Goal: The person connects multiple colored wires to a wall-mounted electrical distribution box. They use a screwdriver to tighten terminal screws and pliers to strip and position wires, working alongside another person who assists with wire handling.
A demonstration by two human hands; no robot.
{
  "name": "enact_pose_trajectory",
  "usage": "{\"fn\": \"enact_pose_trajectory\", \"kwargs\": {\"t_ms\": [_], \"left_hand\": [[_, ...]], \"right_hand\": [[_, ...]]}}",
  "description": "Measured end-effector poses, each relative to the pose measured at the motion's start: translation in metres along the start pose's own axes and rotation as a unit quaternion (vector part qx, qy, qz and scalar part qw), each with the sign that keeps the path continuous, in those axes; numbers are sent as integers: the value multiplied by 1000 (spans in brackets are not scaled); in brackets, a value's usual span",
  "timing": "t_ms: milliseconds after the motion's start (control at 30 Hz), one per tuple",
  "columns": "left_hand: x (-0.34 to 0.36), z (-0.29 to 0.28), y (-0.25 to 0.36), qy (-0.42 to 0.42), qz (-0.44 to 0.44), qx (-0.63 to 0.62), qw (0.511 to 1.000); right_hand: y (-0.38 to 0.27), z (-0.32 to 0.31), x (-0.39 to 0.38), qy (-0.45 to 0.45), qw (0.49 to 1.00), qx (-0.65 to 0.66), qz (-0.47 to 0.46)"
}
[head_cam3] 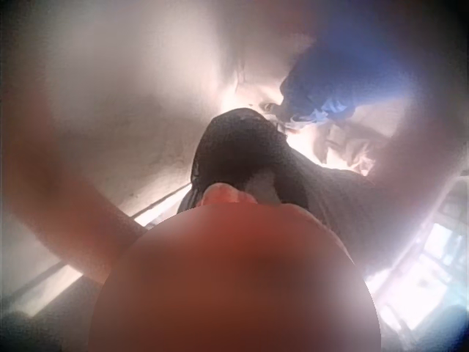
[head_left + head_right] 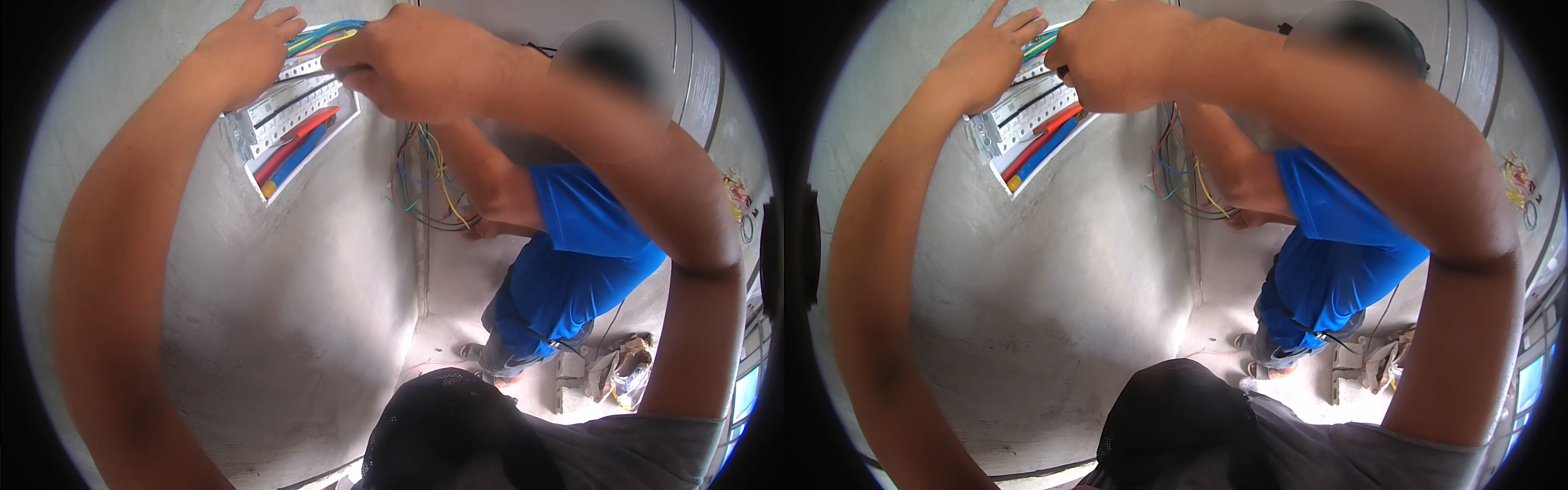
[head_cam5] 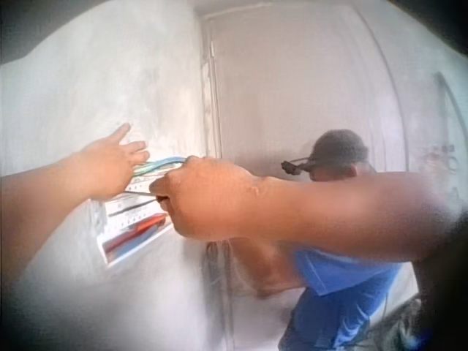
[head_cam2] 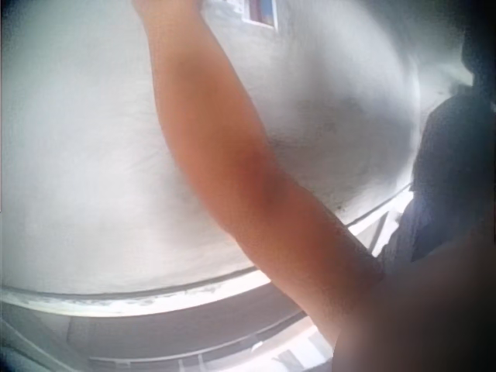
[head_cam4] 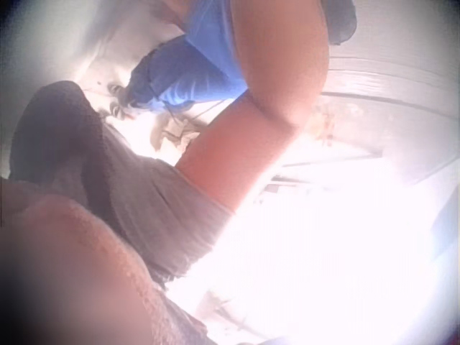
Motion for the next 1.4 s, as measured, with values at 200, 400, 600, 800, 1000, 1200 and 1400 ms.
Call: {"fn": "enact_pose_trajectory", "kwargs": {"t_ms": [200, 400, 600, 800, 1000, 1200, 1400], "left_hand": [[-10, -24, 7, -40, 48, 25, 998], [-8, -28, 6, -78, 41, 20, 996], [0, -14, 9, -28, -18, 2, 999], [-3, -15, 10, -22, -55, 2, 998], [-1, 0, 5, 16, -32, -5, 999], [-5, -10, 2, -13, 43, -9, 999], [-7, -15, 5, 15, 48, -12, 999]], "right_hand": [[-6, -1, 10, 26, 998, 55, -8], [-2, -13, 7, -59, 989, 123, 64], [11, 3, 12, -58, 971, 209, 98], [3, 3, 2, 41, 997, 41, 58], [-18, -8, 1, 14, 996, -79, 26], [-16, -16, 12, -90, 995, -47, 19], [-16, -18, 16, -75, 997, -23, 2]]}}
Point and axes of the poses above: each hand's wrist, its own x-axis towards the middle knuckle, its own z-axis out of the palm, y = z × x, the point moved 4 cm from there along x, towards the middle knuckle, and after that the axes turned 10 degrees about -x, right-handed, at the moved point
